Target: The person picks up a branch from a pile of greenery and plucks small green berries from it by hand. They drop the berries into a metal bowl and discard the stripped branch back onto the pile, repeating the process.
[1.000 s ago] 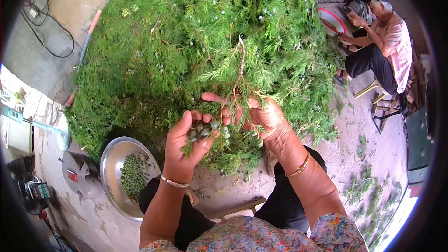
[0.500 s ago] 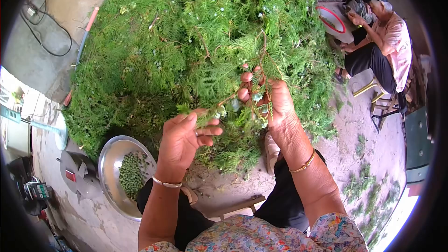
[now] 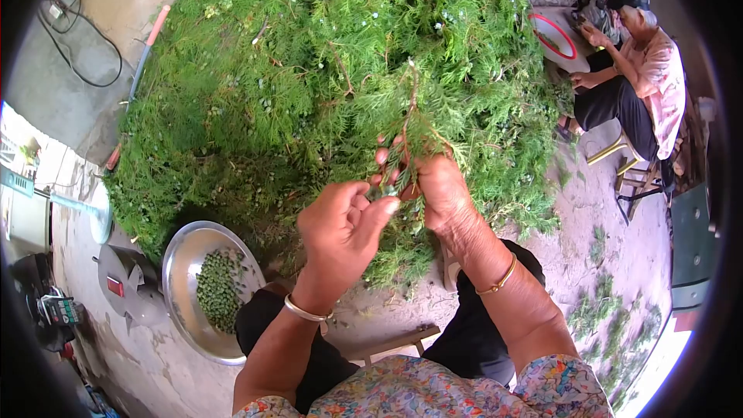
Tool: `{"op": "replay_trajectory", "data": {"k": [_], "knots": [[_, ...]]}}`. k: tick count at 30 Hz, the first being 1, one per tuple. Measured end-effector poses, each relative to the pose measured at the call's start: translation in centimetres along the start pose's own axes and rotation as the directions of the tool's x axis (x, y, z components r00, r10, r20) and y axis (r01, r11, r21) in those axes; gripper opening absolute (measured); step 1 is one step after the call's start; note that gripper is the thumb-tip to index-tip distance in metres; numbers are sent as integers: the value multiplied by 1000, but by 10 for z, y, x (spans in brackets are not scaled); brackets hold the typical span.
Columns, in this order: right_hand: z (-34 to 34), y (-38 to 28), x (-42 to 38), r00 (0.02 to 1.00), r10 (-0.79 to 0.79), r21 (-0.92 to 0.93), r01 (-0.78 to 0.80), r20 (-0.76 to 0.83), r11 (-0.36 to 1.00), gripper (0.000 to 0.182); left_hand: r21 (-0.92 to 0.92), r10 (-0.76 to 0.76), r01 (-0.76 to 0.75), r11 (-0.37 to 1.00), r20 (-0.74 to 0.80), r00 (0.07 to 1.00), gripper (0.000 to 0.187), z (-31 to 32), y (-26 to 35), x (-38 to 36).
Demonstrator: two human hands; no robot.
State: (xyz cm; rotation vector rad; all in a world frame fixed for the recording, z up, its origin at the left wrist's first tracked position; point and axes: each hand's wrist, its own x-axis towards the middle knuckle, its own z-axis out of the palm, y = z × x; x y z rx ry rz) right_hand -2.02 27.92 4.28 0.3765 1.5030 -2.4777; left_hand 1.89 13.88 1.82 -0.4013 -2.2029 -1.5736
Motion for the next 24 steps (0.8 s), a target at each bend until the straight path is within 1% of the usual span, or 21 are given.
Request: {"op": "replay_trajectory", "data": {"k": [1, 3, 4, 5, 7, 8, 9, 10, 11, 13, 14, 15, 16, 17, 18, 19, 20, 21, 22, 23, 24], "knots": [[2, 1, -2, 999, 25, -45, -24, 20, 999, 15, -1, 0, 0, 1000, -2, 1000, 22, 2, -3, -1], [5, 1, -4, 999, 32, -62, -31, 14, 998, 14, 38, -85, 85, 996, 0, 996, 25, 5, -6, -1], [4, 1, -3, 999, 40, -92, -39, 10, 995, 14, 4, -79, 79, 997, 12, 997, 20, 5, -10, 0], [4, 3, -1, 999, 48, -122, -47, 6, 991, 14, 5, -79, 79, 997, 12, 997, 20, 3, -9, 1], [1, 8, 4, 999, 39, -117, -37, 14, 992, 14, 90, -6, 1, 996, 56, 998, 13, -1, -6, 3], [0, 9, 5, 999, 29, -113, -27, 21, 993, 15, 90, -7, 2, 996, 57, 998, 13, -2, -8, 2], [-1, 9, 6, 999, 32, -113, -30, 19, 993, 15, 10, -83, 83, 997, 67, 994, 10, -2, -10, 1], [0, 9, 6, 999, 54, -72, -53, 4, 996, 15, -69, -158, 164, 984, 83, 984, 9, -2, -11, -1], [0, 9, 6, 997, 76, -29, -76, -10, 997, 15, -70, -161, 167, 983, 85, 983, 9, -3, -9, -1], [1, 8, 4, 997, 75, -59, -75, -12, 995, 17, -170, -339, 364, 916, 158, 927, 9, -5, 0, 2], [1, 8, 4, 997, 71, -89, -72, -13, 993, 19, -169, -341, 366, 915, 160, 927, 9, -6, 1, 3], [-1, 10, 5, 997, 72, -89, -73, -14, 993, 19, -204, -369, 402, 893, 182, 911, 8, -6, 2, 3], [-4, 13, 9, 994, 109, -47, -108, 10, 993, 19, -238, -396, 438, 867, 205, 895, 8, -6, 3, 4], [-7, 17, 13, 989, 144, -5, -144, 34, 990, 19, -238, -396, 439, 867, 206, 895, 8, -8, 3, 6], [-11, 21, 16, 989, 145, -4, -145, 31, 989, 19, -266, -398, 471, 841, 285, 872, 9, -11, 4, 8], [-13, 24, 20, 974, 156, 147, -180, 162, 973, 19, -291, -395, 505, 813, 361, 845, 9, -14, 4, 9], [-15, 26, 22, 946, 144, 288, -230, 290, 929, 19, -292, -396, 507, 811, 363, 843, 9, -17, 6, 11], [-17, 26, 22, 947, 147, 288, -231, 287, 929, 19, -292, -402, 543, 787, 425, 811, 8, -20, 8, 12], [-15, 22, 19, 934, 146, 342, -260, 325, 903, 19, -290, -403, 579, 762, 486, 775, 8, -22, 10, 13], [-14, 18, 17, 922, 139, 395, -287, 362, 873, 19, -290, -402, 579, 762, 490, 774, 8, -22, 10, 13], [-14, 15, 16, 921, 115, 429, -281, 373, 858, 20, -344, -445, 643, 685, 501, 742, 9, -22, 11, 12]]}}
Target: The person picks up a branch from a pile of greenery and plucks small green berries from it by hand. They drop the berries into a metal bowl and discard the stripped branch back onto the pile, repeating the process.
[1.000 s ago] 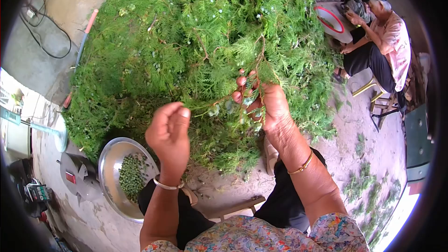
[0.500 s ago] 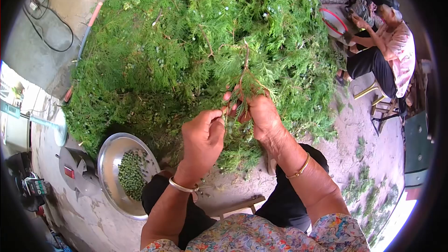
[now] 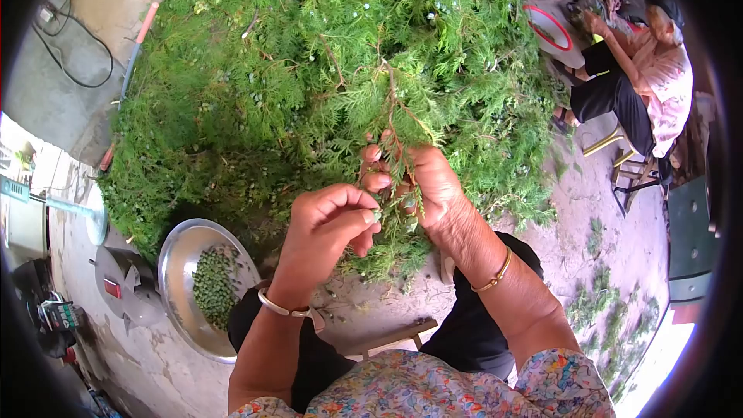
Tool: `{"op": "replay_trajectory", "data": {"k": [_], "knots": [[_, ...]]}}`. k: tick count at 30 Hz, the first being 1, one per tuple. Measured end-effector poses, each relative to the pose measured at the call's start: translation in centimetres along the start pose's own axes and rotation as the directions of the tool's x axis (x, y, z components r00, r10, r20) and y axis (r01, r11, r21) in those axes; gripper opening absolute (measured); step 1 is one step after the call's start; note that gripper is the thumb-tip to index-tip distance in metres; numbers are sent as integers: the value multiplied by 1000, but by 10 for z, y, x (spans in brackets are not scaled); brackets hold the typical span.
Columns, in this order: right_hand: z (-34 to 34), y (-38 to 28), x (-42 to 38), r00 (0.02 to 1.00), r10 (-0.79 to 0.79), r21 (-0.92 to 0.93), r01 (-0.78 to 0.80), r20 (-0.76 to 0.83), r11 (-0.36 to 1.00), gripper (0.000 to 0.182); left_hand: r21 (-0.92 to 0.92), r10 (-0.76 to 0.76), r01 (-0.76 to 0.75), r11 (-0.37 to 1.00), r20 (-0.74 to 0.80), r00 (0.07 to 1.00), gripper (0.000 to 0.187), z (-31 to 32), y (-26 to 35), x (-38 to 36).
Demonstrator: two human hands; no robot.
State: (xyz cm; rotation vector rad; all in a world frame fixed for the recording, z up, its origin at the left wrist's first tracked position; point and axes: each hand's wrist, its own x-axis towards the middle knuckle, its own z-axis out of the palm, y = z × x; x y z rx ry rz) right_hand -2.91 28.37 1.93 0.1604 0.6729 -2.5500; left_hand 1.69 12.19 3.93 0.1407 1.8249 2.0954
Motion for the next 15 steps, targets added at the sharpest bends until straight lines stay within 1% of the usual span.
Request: {"op": "replay_trajectory", "data": {"k": [1, 2, 3, 4, 5, 7, 8, 9, 11, 12, 14, 15], "knots": [[-1, -2, 0, 1000, -3, 0, 3, -4, 1000, 20, -100, -55, 54, 993, -5, 998, 11, 1, -1, -1], [-3, -4, -1, 999, -27, 106, 24, 27, 994, 21, -103, -56, 56, 993, 0, 998, 11, 3, -4, -1], [-4, -6, -1, 997, -54, 212, 41, 55, 976, 22, -243, -104, 102, 965, 3, 995, 13, 5, -10, -1], [-6, -7, 0, 994, -62, 267, 36, 91, 963, 23, -378, -152, 145, 914, 11, 988, 16, 8, -15, -1], [-8, -9, 1, 994, -63, 266, 37, 89, 963, 23, -379, -152, 145, 914, 13, 988, 16, 12, -21, -2], [-10, -12, 2, 979, -71, 337, 4, 189, 942, 20, -565, -100, 113, 817, 54, 994, 19, 22, -29, -3], [-6, -12, 1, 983, -57, 351, -7, 172, 936, 18, -645, -68, 111, 756, 91, 993, 18, 25, -28, -2], [-7, -11, 1, 983, -57, 352, -7, 173, 936, 18, -643, -69, 112, 757, 91, 993, 18, 29, -27, -1], [-10, -9, 2, 980, -51, 367, -23, 190, 930, 18, -704, -55, 94, 704, 78, 995, 20, 34, -25, 0], [-10, -9, 1, 980, -51, 367, -22, 190, 930, 18, -704, -54, 94, 704, 79, 995, 20, 34, -28, 1], [-9, -7, 0, 987, -41, 339, -14, 154, 941, 17, -613, 7, 43, 789, 79, 997, 25, 31, -38, 3], [-9, -6, 0, 987, -40, 337, -15, 154, 941, 17, -615, 8, 42, 787, 79, 997, 25, 32, -38, 3]]}}
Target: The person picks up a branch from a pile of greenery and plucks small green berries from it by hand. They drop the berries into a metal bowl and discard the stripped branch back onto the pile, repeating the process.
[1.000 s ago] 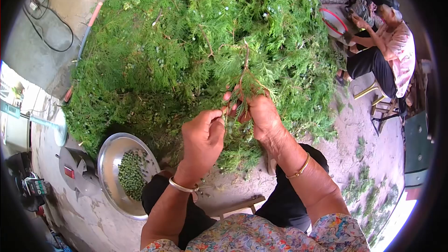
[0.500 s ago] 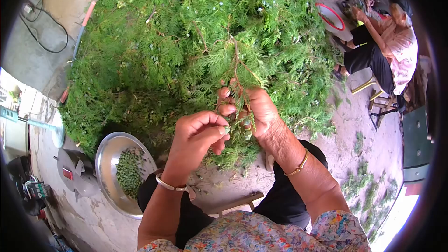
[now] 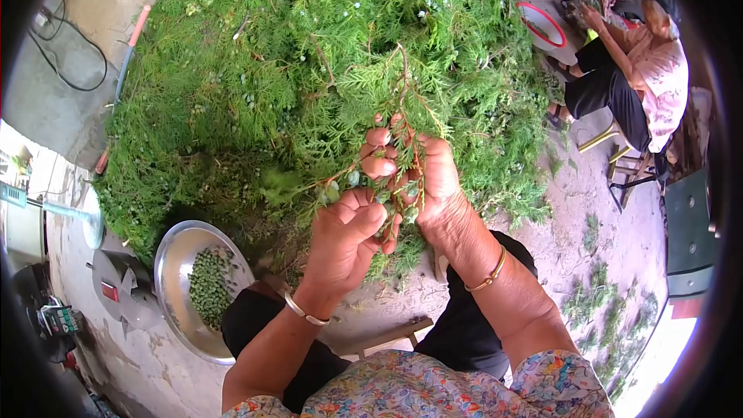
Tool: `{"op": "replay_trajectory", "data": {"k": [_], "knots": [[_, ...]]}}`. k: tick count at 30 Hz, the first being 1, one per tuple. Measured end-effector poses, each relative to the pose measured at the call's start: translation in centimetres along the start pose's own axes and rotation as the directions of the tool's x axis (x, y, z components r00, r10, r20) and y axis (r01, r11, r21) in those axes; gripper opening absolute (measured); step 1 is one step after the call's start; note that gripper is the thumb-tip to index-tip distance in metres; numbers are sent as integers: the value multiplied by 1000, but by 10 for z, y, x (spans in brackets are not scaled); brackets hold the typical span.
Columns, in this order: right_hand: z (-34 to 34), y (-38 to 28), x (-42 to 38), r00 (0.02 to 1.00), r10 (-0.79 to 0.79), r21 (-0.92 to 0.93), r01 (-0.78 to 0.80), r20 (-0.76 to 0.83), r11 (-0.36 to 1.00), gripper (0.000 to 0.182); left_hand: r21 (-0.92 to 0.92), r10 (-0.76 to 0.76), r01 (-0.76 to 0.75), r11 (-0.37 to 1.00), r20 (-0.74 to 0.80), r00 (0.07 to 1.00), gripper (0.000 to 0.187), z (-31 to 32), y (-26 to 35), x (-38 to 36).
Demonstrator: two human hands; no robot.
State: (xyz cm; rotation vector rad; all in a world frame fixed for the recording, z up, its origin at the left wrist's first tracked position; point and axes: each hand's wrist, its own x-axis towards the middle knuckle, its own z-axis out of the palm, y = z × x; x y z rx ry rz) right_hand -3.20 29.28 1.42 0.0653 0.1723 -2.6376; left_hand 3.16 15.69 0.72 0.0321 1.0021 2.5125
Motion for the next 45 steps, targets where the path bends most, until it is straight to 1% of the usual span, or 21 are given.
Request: {"op": "replay_trajectory", "data": {"k": [3, 6, 7, 8, 11, 16, 21, 23, 26, 28, 29, 30, 32, 34, 36, 38, 39, 40, 42, 43, 45], "knots": [[0, 7, -1, 997, 3, -43, -7, -72, 999, 17, 46, -15, 19, 999, -90, 996, 28, 6, 2, -1], [0, 9, -2, 996, 26, -80, -34, -89, 996, 17, -50, 4, -9, 999, -99, 995, 25, 7, 4, 2], [0, 9, -2, 996, 23, -107, -32, -87, 994, 16, -72, -44, 36, 997, -102, 994, 23, 7, 6, 2], [-1, 8, -1, 996, 24, -106, -33, -88, 994, 16, -94, -90, 81, 992, -105, 990, 22, 7, 7, 2], [-2, 7, 0, 998, 41, -63, -44, -45, 997, 16, -114, -104, 90, 989, -121, 987, 20, 8, 10, 0], [0, 12, 0, 996, 0, -92, -9, -89, 996, 18, -83, -89, 79, 993, -132, 987, 15, 0, 6, 0], [-4, 10, 0, 996, 54, -32, -56, -64, 998, 20, -79, -130, 118, 990, -166, 977, 16, -2, 6, -3], [-5, 10, -1, 996, 63, -23, -65, -65, 998, 21, -179, -162, 142, 973, -99, 982, 12, 8, 10, -2], [-4, 11, -2, 997, 66, -31, -68, -50, 997, 22, -209, -179, 157, 965, -91, 980, 7, 9, 9, -1], [1, 13, -5, 996, 36, -59, -41, -84, 997, 17, -167, -152, 132, 977, -119, 981, 6, 9, 5, -2], [1, 12, -4, 996, 36, -60, -42, -85, 997, 17, -123, -125, 107, 987, -146, 981, 16, 9, 3, -2], [-1, 11, -3, 995, 38, -45, -43, -92, 998, 18, -123, -124, 107, 987, -146, 981, 16, 8, 3, -2], [0, 7, -2, 994, 40, -31, -44, -100, 999, 18, -193, -174, 147, 970, -129, 976, 6, 5, 3, -2], [6, -1, -2, 998, 45, -7, -45, -53, 999, 18, -180, -155, 132, 975, -118, 981, 7, 1, 3, -3], [4, -16, 0, 997, -54, -61, 50, -56, 997, 15, -168, -135, 116, 979, -105, 985, 8, 1, 2, -5], [17, -26, 0, 978, -185, -33, 183, -100, 983, 14, -81, -130, 123, 989, -86, 988, 11, 4, 2, -10], [23, -28, -1, 960, -229, 25, 236, -159, 971, 14, -119, -152, 146, 982, -41, 988, 14, 1, 1, -11], [23, -30, -2, 960, -232, 25, 239, -154, 971, 14, -115, -150, 145, 983, -37, 988, 14, -3, 2, -10], [20, -35, -6, 973, -223, -14, 222, -54, 975, 15, -319, -188, 208, 925, 91, 978, 17, -11, 2, -8], [18, -37, -8, 986, -164, 5, 164, -6, 986, 14, -336, -133, 172, 926, 137, 982, 22, -15, 1, -6], [16, -36, -10, 988, -156, -7, 156, -8, 988, 14, -286, -124, 136, 948, 60, 991, 23, -14, 4, -4]]}}
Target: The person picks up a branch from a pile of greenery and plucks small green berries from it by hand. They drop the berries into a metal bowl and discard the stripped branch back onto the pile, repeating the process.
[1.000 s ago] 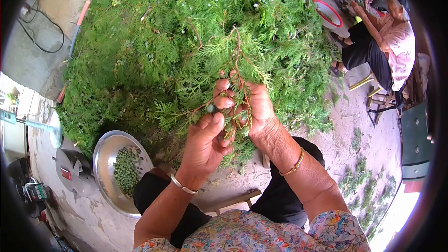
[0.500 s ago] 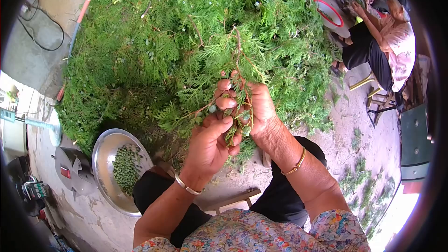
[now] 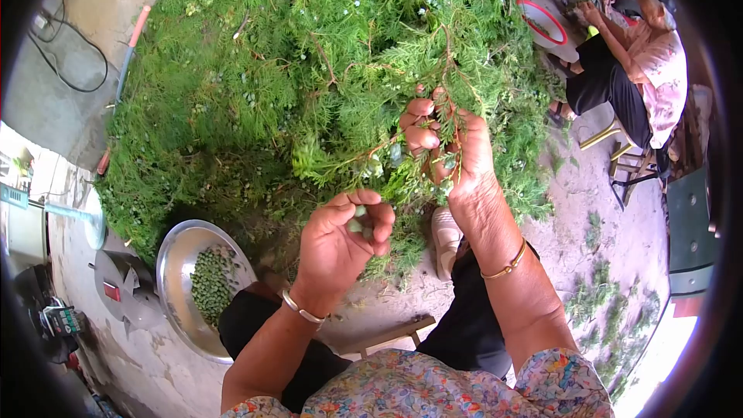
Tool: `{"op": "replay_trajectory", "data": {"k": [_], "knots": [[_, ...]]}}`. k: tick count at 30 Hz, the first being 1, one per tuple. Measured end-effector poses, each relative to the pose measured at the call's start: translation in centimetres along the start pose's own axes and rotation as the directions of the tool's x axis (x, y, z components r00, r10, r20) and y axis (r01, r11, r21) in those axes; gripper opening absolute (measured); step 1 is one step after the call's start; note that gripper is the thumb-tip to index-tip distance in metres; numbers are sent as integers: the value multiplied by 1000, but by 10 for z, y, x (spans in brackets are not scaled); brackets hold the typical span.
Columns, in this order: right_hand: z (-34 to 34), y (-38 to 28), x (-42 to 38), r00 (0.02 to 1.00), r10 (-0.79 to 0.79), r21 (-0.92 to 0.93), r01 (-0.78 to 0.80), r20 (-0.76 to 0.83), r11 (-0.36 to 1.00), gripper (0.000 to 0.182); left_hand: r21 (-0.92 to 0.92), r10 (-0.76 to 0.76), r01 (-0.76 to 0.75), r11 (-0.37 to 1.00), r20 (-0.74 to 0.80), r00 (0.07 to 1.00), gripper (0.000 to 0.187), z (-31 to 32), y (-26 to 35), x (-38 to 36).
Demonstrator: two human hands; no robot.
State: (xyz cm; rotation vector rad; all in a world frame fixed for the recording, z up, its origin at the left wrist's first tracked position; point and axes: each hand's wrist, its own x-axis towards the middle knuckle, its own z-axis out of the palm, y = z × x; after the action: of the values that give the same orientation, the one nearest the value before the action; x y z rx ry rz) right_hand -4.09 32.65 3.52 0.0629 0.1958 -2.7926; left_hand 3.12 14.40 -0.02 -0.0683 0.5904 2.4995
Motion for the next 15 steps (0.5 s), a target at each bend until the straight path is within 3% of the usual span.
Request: {"op": "replay_trajectory", "data": {"k": [6, 9, 12, 15], "knots": [[-14, 6, -1, 997, 70, -76, -71, -17, 995, 13, 335, 252, -182, 925, -178, 951, 40, 10, 5, 7], [-5, 17, -4, 993, 10, -56, -16, -114, 998, 13, 271, 236, -162, 949, -266, 935, 42, 9, 1, 12], [-11, 15, -3, 995, 39, -72, -46, -94, 996, 13, 213, 217, -164, 963, -257, 942, 41, 8, -1, 16], [-11, 15, -3, 991, 47, -97, -59, -124, 994, 11, 310, 283, -199, 930, -254, 925, 39, 12, 0, 17]]}}
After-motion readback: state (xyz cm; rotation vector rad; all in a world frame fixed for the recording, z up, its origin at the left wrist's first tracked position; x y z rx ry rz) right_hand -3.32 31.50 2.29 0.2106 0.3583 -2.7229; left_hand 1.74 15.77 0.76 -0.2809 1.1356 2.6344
